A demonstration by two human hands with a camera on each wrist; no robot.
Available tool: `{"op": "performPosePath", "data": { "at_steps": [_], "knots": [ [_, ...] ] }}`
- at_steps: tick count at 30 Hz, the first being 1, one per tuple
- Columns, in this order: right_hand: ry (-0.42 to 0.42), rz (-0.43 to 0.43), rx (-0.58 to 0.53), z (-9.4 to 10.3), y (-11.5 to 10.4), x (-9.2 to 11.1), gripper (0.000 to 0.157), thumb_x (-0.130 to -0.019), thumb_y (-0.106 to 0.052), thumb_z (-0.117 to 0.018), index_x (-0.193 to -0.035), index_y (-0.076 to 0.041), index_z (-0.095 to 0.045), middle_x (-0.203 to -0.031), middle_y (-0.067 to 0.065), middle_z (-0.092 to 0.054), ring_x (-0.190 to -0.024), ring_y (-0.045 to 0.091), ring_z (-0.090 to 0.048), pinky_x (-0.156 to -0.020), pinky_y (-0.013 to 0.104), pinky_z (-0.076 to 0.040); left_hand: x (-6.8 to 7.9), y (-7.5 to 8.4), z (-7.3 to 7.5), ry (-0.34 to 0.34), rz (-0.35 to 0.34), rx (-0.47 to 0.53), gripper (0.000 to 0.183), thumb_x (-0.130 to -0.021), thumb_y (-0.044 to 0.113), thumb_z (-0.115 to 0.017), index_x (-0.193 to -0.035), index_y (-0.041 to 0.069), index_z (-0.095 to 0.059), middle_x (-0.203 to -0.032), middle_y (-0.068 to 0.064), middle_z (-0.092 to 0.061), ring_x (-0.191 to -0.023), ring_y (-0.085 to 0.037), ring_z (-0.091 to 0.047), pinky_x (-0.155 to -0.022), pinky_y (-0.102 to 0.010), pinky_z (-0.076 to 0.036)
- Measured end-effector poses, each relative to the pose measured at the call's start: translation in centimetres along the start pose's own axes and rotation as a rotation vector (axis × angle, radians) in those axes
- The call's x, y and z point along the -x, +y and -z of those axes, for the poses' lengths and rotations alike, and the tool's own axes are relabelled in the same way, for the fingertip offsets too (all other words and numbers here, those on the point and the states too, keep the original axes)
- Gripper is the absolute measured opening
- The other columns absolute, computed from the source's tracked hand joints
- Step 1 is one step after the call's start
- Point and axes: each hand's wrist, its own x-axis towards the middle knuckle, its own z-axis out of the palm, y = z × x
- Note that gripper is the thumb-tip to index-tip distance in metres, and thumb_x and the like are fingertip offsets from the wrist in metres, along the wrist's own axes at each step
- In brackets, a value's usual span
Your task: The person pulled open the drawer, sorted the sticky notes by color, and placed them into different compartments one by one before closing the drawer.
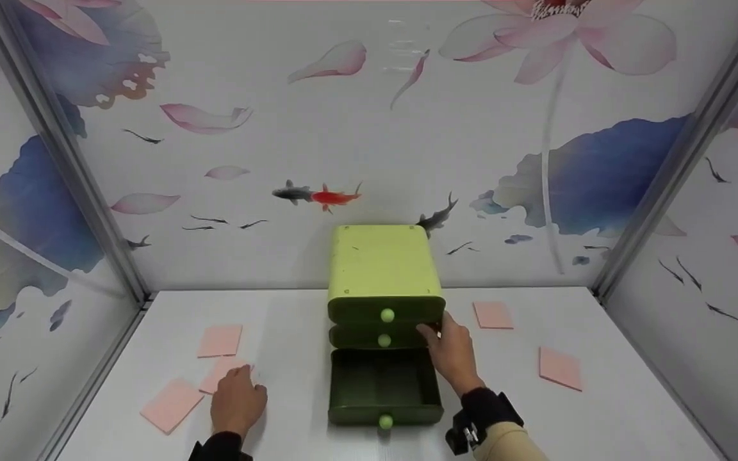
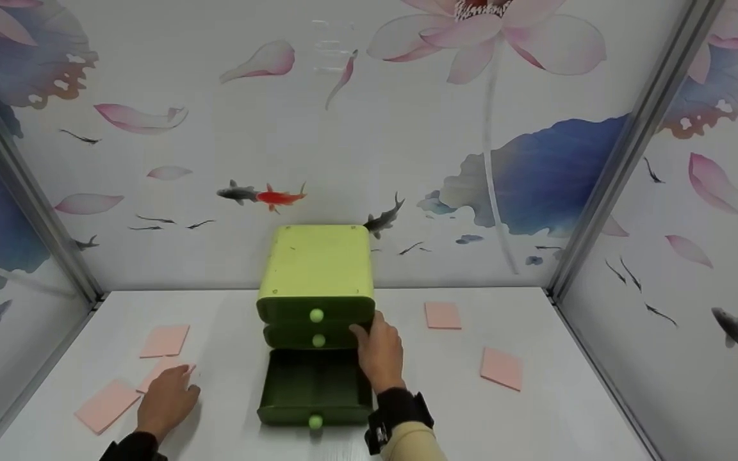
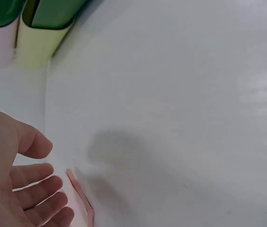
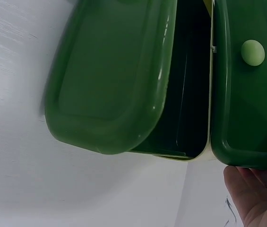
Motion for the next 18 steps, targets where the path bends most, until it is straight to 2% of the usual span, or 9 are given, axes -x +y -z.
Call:
{"op": "performPosePath", "data": {
  "at_steps": [3, 7, 10, 15, 18],
  "knots": [
    [-0.002, 0.005, -0.001, 0.0, 0.0, 0.1, 0.026, -0.095, -0.024, -0.063, -0.116, -0.008, -0.061, -0.106, 0.013, -0.073, -0.096, 0.026, -0.071, -0.079, 0.041, -0.057, -0.1, -1.1, -0.4, 0.004, 0.003, -0.049, 0.051, -0.089, 0.011, -0.057, -0.131, -0.017, -0.047, -0.135, -0.037, -0.047, -0.127, -0.049, -0.044, -0.106, -0.058, -0.038],
    [-0.008, 0.005, -0.009, 0.0, 0.0, 0.1, 0.028, -0.096, -0.024, -0.062, -0.118, -0.008, -0.06, -0.108, 0.014, -0.072, -0.097, 0.027, -0.071, -0.08, 0.041, -0.057, -0.2, -2.0, -0.6, 0.004, 0.005, -0.084, 0.048, -0.092, 0.012, -0.056, -0.129, -0.017, -0.047, -0.134, -0.036, -0.047, -0.129, -0.049, -0.041, -0.109, -0.061, -0.033],
    [-0.005, 0.006, -0.012, 0.0, 0.1, 0.1, 0.027, -0.095, -0.025, -0.063, -0.117, -0.008, -0.061, -0.105, 0.014, -0.072, -0.094, 0.027, -0.071, -0.079, 0.041, -0.057, -0.3, -2.3, -0.7, 0.035, -0.01, -0.092, 0.039, -0.093, 0.011, -0.056, -0.123, -0.013, -0.054, -0.127, -0.033, -0.052, -0.123, -0.048, -0.047, -0.103, -0.062, -0.037],
    [0.005, 0.018, 0.022, 0.0, 0.2, 0.1, 0.023, -0.095, -0.026, -0.063, -0.109, -0.008, -0.061, -0.095, 0.012, -0.072, -0.086, 0.025, -0.071, -0.076, 0.041, -0.056, -0.6, -2.9, -1.1, 0.121, -0.04, -0.107, 0.017, -0.092, 0.009, -0.062, -0.103, -0.004, -0.061, -0.106, -0.026, -0.058, -0.097, -0.041, -0.06, -0.083, -0.057, -0.047],
    [0.007, 0.027, 0.036, 0.0, 0.2, 0.1, 0.022, -0.095, -0.026, -0.064, -0.107, -0.008, -0.061, -0.093, 0.011, -0.072, -0.084, 0.024, -0.071, -0.075, 0.041, -0.056, -0.7, -3.2, -1.3, 0.14, -0.027, -0.088, 0.015, -0.091, 0.01, -0.066, -0.099, -0.001, -0.06, -0.107, -0.026, -0.057, -0.095, -0.04, -0.059, -0.079, -0.055, -0.048]
  ]
}}
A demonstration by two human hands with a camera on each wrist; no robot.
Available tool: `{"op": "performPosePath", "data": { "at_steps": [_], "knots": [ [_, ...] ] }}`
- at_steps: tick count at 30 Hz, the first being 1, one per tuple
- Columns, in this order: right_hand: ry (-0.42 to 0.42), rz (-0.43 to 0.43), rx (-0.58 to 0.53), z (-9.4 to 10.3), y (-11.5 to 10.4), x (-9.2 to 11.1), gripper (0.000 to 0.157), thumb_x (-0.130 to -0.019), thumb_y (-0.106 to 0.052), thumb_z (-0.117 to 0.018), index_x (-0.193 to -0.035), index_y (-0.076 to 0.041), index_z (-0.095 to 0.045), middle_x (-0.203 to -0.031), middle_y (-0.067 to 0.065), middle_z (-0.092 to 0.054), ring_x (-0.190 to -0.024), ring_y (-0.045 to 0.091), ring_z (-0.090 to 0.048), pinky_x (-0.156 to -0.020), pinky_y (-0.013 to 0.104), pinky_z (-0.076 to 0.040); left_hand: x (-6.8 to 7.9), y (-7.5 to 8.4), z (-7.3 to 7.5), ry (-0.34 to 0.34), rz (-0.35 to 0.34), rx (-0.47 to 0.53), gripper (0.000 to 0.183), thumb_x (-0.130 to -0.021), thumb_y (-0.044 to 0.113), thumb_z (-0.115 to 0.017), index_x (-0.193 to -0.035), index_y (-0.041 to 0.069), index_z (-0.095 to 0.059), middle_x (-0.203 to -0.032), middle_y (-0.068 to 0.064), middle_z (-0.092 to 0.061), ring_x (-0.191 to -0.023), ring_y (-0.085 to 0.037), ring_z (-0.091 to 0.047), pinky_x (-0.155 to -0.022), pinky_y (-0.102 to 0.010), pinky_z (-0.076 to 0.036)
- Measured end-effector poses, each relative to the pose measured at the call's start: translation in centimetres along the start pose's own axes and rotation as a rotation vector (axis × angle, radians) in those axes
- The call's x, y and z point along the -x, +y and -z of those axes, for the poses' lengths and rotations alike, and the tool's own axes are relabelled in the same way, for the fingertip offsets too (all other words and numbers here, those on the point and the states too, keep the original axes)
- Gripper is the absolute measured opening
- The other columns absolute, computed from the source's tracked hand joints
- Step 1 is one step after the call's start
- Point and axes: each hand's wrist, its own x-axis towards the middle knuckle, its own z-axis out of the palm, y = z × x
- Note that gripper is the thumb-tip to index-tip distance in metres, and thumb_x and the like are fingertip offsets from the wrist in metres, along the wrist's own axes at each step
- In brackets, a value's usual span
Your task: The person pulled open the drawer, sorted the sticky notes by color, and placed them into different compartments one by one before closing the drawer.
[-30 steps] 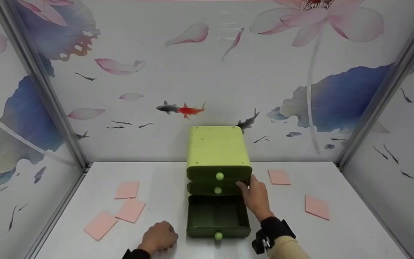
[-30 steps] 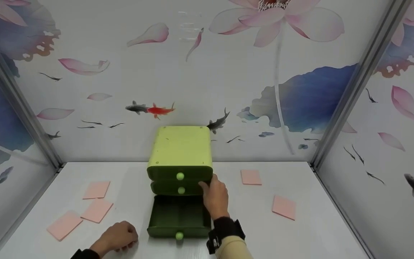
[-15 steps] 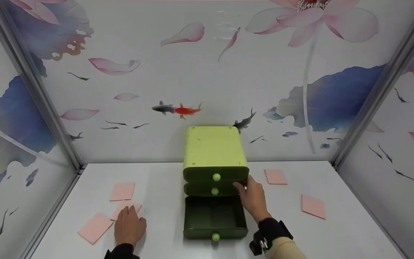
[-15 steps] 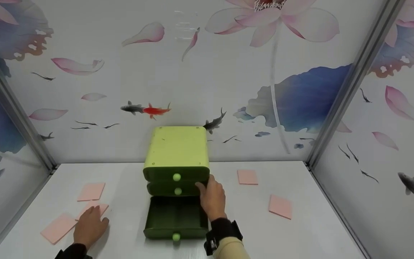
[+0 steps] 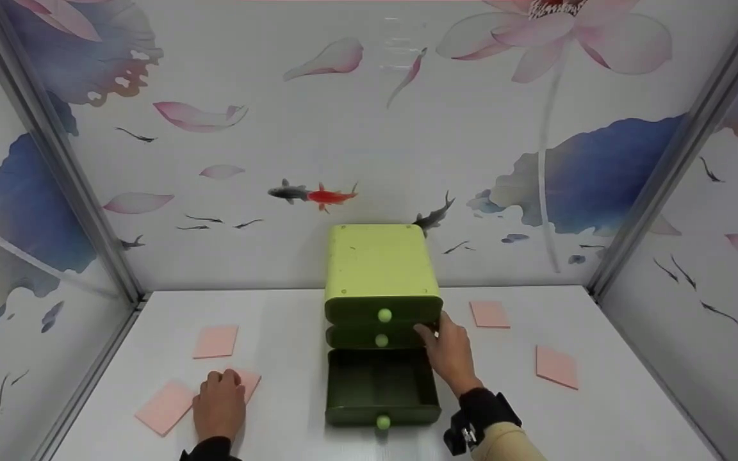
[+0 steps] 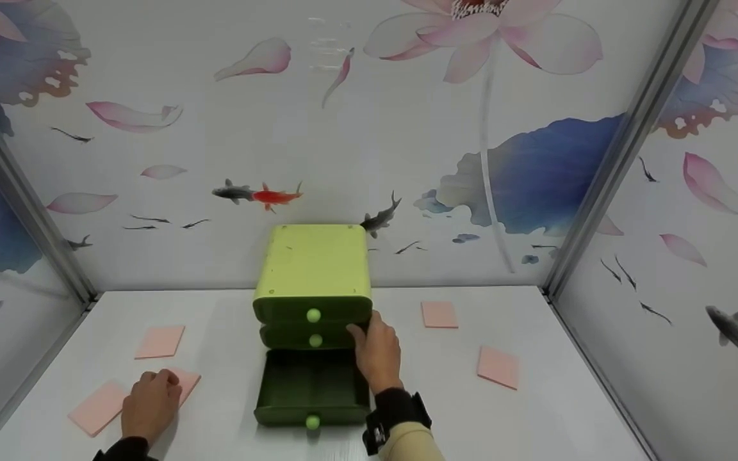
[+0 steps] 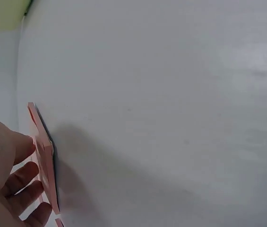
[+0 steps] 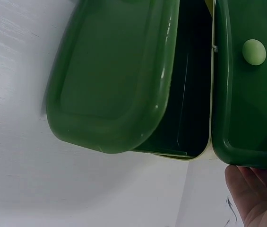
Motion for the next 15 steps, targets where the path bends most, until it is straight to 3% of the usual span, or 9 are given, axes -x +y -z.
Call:
{"op": "performPosePath", "data": {
  "at_steps": [4, 7, 15],
  "knots": [
    [0.002, 0.008, 0.005, 0.0, -0.1, 0.0, 0.023, -0.095, -0.026, -0.064, -0.109, -0.008, -0.06, -0.094, 0.012, -0.072, -0.086, 0.024, -0.071, -0.075, 0.04, -0.056, 0.1, -0.1, 0.3, -0.019, 0.007, 0.019, 0.037, -0.09, 0.011, -0.068, -0.118, -0.009, -0.055, -0.118, -0.032, -0.056, -0.107, -0.047, -0.058, -0.086, -0.056, -0.049],
    [0.003, 0.008, 0.004, 0.0, -0.1, -0.1, 0.023, -0.095, -0.025, -0.064, -0.11, -0.008, -0.06, -0.096, 0.013, -0.073, -0.089, 0.025, -0.071, -0.076, 0.041, -0.057, 0.1, 0.1, 0.9, -0.042, -0.023, -0.002, 0.052, -0.088, 0.011, -0.07, -0.129, -0.012, -0.048, -0.114, -0.034, -0.061, -0.102, -0.05, -0.06, -0.082, -0.056, -0.052],
    [0.012, 0.025, -0.009, 0.1, 0.0, 0.0, 0.022, -0.095, -0.024, -0.063, -0.108, -0.006, -0.061, -0.097, 0.014, -0.072, -0.09, 0.027, -0.071, -0.077, 0.042, -0.056, -0.2, 1.0, 2.3, -0.189, 0.063, 0.036, 0.066, -0.084, 0.017, -0.074, -0.131, -0.018, -0.042, -0.119, -0.039, -0.052, -0.102, -0.05, -0.058, -0.084, -0.056, -0.051]
  ]
}}
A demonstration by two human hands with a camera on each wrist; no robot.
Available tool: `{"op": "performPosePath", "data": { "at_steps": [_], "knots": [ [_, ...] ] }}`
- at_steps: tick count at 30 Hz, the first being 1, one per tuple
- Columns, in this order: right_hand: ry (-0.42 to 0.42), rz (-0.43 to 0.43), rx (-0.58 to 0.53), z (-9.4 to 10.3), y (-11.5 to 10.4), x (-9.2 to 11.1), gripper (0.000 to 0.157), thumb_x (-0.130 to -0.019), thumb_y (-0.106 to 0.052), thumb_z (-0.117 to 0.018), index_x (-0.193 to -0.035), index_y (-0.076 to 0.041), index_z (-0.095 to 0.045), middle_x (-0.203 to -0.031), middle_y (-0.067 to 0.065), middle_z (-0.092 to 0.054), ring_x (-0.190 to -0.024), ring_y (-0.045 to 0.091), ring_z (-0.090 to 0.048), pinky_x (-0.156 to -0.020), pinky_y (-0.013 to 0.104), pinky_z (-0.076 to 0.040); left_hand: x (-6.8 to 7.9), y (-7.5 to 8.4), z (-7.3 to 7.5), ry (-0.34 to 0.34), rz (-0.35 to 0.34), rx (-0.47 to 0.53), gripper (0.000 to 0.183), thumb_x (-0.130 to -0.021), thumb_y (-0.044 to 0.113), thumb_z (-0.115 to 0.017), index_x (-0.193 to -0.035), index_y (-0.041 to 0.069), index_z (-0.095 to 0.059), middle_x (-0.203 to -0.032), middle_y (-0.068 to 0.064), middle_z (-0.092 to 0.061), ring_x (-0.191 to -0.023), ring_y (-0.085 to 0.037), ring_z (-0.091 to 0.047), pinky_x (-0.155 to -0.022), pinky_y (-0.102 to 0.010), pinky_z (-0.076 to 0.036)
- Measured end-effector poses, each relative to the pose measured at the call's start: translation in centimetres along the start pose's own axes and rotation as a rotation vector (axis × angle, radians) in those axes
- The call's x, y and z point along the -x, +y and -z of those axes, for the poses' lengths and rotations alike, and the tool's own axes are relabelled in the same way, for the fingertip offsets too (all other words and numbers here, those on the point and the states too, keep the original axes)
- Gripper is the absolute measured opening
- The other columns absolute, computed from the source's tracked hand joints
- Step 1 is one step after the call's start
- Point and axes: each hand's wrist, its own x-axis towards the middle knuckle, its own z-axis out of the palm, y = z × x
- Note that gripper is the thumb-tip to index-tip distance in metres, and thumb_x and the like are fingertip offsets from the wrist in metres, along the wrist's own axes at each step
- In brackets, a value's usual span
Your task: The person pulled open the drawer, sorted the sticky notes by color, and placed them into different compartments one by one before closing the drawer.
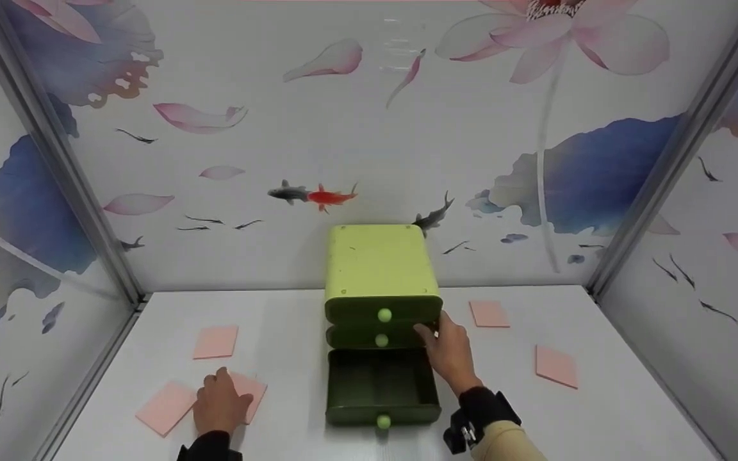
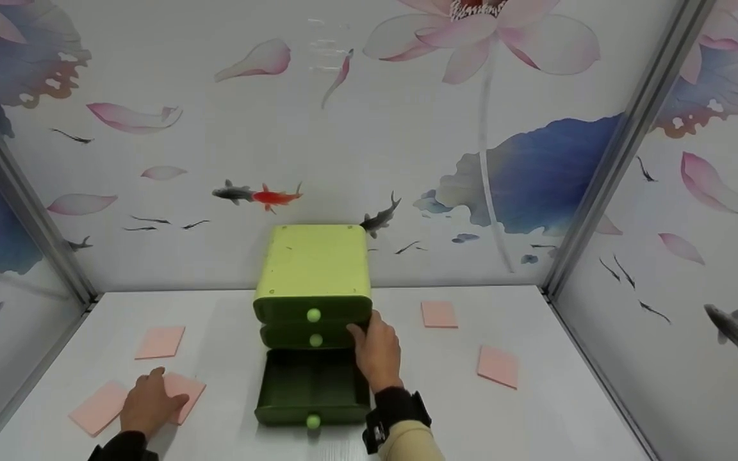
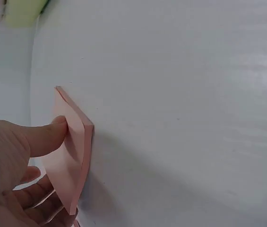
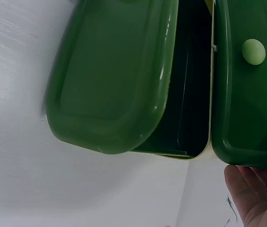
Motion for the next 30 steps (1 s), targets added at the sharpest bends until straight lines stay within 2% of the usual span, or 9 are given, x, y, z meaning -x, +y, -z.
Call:
{"op": "performPosePath", "data": {
  "at_steps": [5, 8, 13, 19, 22, 26, 30],
  "knots": [
    [0.012, 0.008, -0.003, 0.0, 0.0, -0.1, 0.022, -0.095, -0.023, -0.064, -0.107, -0.005, -0.061, -0.095, 0.015, -0.072, -0.088, 0.028, -0.071, -0.076, 0.043, -0.056, 0.0, 0.3, 0.1, -0.018, 0.029, 0.066, 0.063, -0.083, 0.015, -0.074, -0.127, -0.019, -0.045, -0.125, -0.04, -0.043, -0.091, -0.043, -0.063, -0.077, -0.049, -0.054],
    [0.013, -0.005, 0.002, 0.1, 0.0, -0.2, 0.023, -0.094, -0.023, -0.065, -0.107, -0.005, -0.061, -0.096, 0.015, -0.072, -0.09, 0.028, -0.071, -0.077, 0.044, -0.056, -0.1, 0.4, -0.1, -0.011, 0.045, 0.112, 0.054, -0.086, 0.008, -0.068, -0.128, -0.016, -0.046, -0.127, -0.039, -0.043, -0.086, -0.04, -0.063, -0.073, -0.048, -0.054],
    [0.011, 0.011, -0.022, 0.2, -0.2, -0.2, 0.021, -0.094, -0.023, -0.064, -0.106, -0.006, -0.061, -0.093, 0.013, -0.072, -0.086, 0.027, -0.071, -0.073, 0.042, -0.056, 0.2, 0.6, -0.2, 0.002, 0.025, 0.131, 0.037, -0.093, 0.0, -0.052, -0.129, -0.008, -0.05, -0.119, -0.033, -0.057, -0.082, -0.034, -0.065, -0.064, -0.043, -0.053],
    [0.012, 0.036, -0.041, 0.1, -0.2, 0.0, 0.02, -0.095, -0.022, -0.064, -0.107, -0.006, -0.062, -0.09, 0.012, -0.072, -0.081, 0.024, -0.07, -0.07, 0.039, -0.055, 0.5, 1.9, 0.5, 0.014, -0.025, 0.14, 0.034, -0.095, 0.0, -0.05, -0.128, -0.004, -0.055, -0.119, -0.029, -0.063, -0.071, -0.024, -0.064, -0.053, -0.035, -0.048],
    [0.011, 0.032, -0.04, 0.2, -0.2, 0.1, 0.02, -0.095, -0.022, -0.064, -0.107, -0.006, -0.062, -0.091, 0.013, -0.072, -0.081, 0.025, -0.07, -0.071, 0.04, -0.056, 0.7, 2.7, 0.7, 0.04, -0.058, 0.151, 0.033, -0.096, 0.0, -0.049, -0.128, -0.004, -0.056, -0.12, -0.027, -0.064, -0.078, -0.029, -0.067, -0.056, -0.036, -0.051],
    [0.004, 0.023, -0.034, 0.2, -0.1, 0.1, 0.022, -0.095, -0.022, -0.064, -0.108, -0.005, -0.062, -0.094, 0.014, -0.072, -0.085, 0.027, -0.07, -0.074, 0.042, -0.056, 0.8, 3.6, 0.9, 0.093, -0.107, 0.16, 0.031, -0.097, 0.0, -0.049, -0.127, -0.003, -0.058, -0.12, -0.025, -0.065, -0.097, -0.038, -0.068, -0.071, -0.044, -0.056],
    [-0.007, 0.0, -0.028, 0.1, 0.0, 0.1, 0.022, -0.095, -0.023, -0.065, -0.107, -0.006, -0.062, -0.094, 0.014, -0.072, -0.086, 0.028, -0.07, -0.075, 0.043, -0.056, 0.9, 4.6, 0.8, 0.143, -0.154, 0.171, 0.029, -0.097, 0.001, -0.051, -0.125, -0.001, -0.06, -0.12, -0.022, -0.067, -0.105, -0.037, -0.066, -0.083, -0.048, -0.055]
  ]
}}
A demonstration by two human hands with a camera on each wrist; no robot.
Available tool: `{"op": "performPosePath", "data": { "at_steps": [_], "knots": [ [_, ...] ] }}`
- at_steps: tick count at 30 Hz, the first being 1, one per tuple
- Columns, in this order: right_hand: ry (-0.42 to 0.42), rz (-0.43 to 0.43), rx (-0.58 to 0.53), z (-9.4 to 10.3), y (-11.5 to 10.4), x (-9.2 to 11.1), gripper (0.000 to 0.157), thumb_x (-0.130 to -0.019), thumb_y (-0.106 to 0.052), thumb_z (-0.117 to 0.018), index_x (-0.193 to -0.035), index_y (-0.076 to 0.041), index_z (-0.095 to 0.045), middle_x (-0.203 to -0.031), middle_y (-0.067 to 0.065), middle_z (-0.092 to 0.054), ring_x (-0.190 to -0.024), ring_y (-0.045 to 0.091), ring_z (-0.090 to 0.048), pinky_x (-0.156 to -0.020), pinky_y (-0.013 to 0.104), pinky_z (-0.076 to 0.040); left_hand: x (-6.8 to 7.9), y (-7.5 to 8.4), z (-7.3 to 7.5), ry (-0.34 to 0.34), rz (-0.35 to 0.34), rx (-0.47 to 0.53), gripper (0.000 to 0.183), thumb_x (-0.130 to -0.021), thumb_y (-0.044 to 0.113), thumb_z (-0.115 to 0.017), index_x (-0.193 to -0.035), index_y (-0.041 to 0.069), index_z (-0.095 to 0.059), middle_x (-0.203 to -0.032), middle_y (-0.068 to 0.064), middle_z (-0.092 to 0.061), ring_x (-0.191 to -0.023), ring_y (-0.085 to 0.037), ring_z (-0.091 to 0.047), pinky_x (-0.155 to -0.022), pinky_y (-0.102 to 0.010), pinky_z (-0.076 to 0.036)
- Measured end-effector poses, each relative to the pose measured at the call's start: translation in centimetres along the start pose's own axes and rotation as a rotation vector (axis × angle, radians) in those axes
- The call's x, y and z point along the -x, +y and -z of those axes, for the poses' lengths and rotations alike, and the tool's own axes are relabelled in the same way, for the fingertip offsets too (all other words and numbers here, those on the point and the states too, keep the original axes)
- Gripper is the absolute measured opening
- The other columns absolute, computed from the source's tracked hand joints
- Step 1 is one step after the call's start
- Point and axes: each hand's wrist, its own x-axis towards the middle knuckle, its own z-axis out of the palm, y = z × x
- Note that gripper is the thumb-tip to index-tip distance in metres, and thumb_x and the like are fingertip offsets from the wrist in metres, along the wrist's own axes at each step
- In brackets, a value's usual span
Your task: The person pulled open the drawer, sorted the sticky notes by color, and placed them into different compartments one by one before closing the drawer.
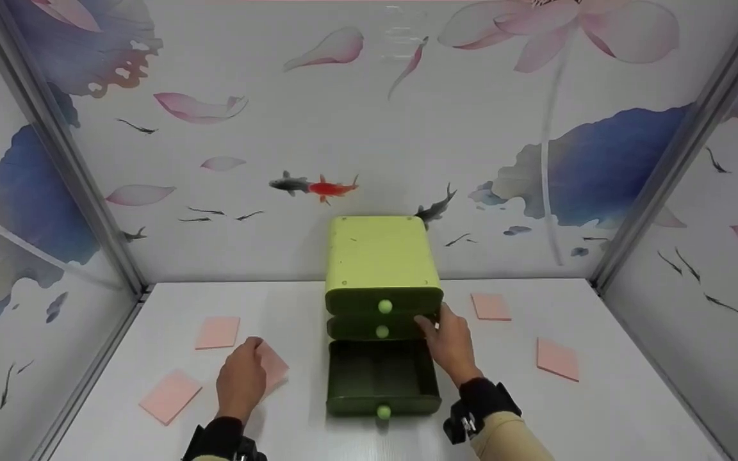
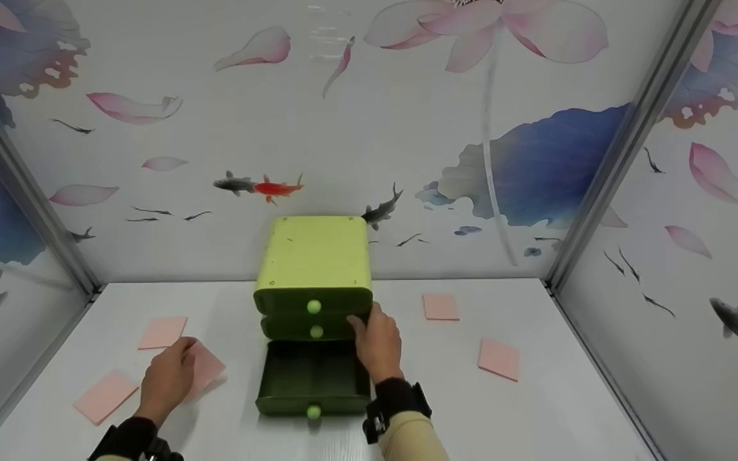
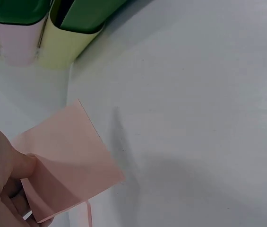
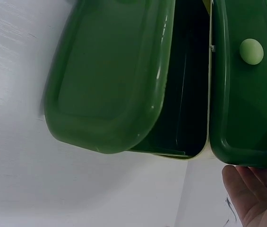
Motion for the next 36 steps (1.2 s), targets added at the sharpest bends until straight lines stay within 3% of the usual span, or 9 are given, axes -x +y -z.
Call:
{"op": "performPosePath", "data": {
  "at_steps": [5, 14, 19, 28, 36],
  "knots": [
    [0.004, -0.013, 0.004, 0.0, 0.0, -0.3, 0.024, -0.094, -0.024, -0.065, -0.11, -0.006, -0.062, -0.101, 0.015, -0.072, -0.094, 0.029, -0.07, -0.08, 0.044, -0.056, -0.1, 1.4, 0.1, 0.053, -0.071, 0.02, 0.026, -0.097, 0.003, -0.054, -0.121, 0.001, -0.063, -0.113, -0.018, -0.069, -0.103, -0.035, -0.067, -0.085, -0.047, -0.055],
    [0.008, 0.019, 0.016, 0.1, 0.1, -0.3, 0.023, -0.094, -0.023, -0.064, -0.108, -0.005, -0.061, -0.092, 0.014, -0.072, -0.087, 0.03, -0.07, -0.075, 0.045, -0.056, 0.4, 3.6, 0.3, 0.133, -0.21, 0.061, 0.018, -0.095, 0.004, -0.059, -0.112, 0.004, -0.067, -0.103, -0.013, -0.073, -0.096, -0.03, -0.07, -0.08, -0.044, -0.056],
    [0.003, -0.001, 0.011, 0.0, 0.1, -0.2, 0.025, -0.094, -0.024, -0.065, -0.111, -0.006, -0.061, -0.1, 0.016, -0.073, -0.093, 0.03, -0.071, -0.079, 0.045, -0.056, 0.6, 4.8, 0.2, 0.153, -0.273, 0.066, 0.017, -0.094, 0.003, -0.06, -0.108, 0.006, -0.069, -0.098, -0.011, -0.073, -0.092, -0.028, -0.07, -0.079, -0.043, -0.056],
    [-0.016, -0.02, 0.004, 0.0, -0.1, -0.1, 0.026, -0.095, -0.025, -0.064, -0.113, -0.007, -0.061, -0.103, 0.015, -0.073, -0.095, 0.029, -0.071, -0.081, 0.045, -0.056, 1.3, 7.4, -0.1, 0.115, -0.378, 0.042, 0.016, -0.094, 0.005, -0.061, -0.105, 0.012, -0.07, -0.096, -0.003, -0.072, -0.09, -0.021, -0.069, -0.079, -0.039, -0.055],
    [-0.009, -0.018, -0.008, 0.0, -0.2, -0.1, 0.025, -0.095, -0.023, -0.064, -0.112, -0.005, -0.062, -0.102, 0.015, -0.072, -0.094, 0.029, -0.07, -0.08, 0.044, -0.056, 2.1, 9.0, -1.9, 0.068, -0.484, 0.04, 0.014, -0.092, 0.008, -0.065, -0.103, 0.014, -0.071, -0.096, 0.0, -0.073, -0.09, -0.016, -0.069, -0.079, -0.036, -0.056]
  ]
}}
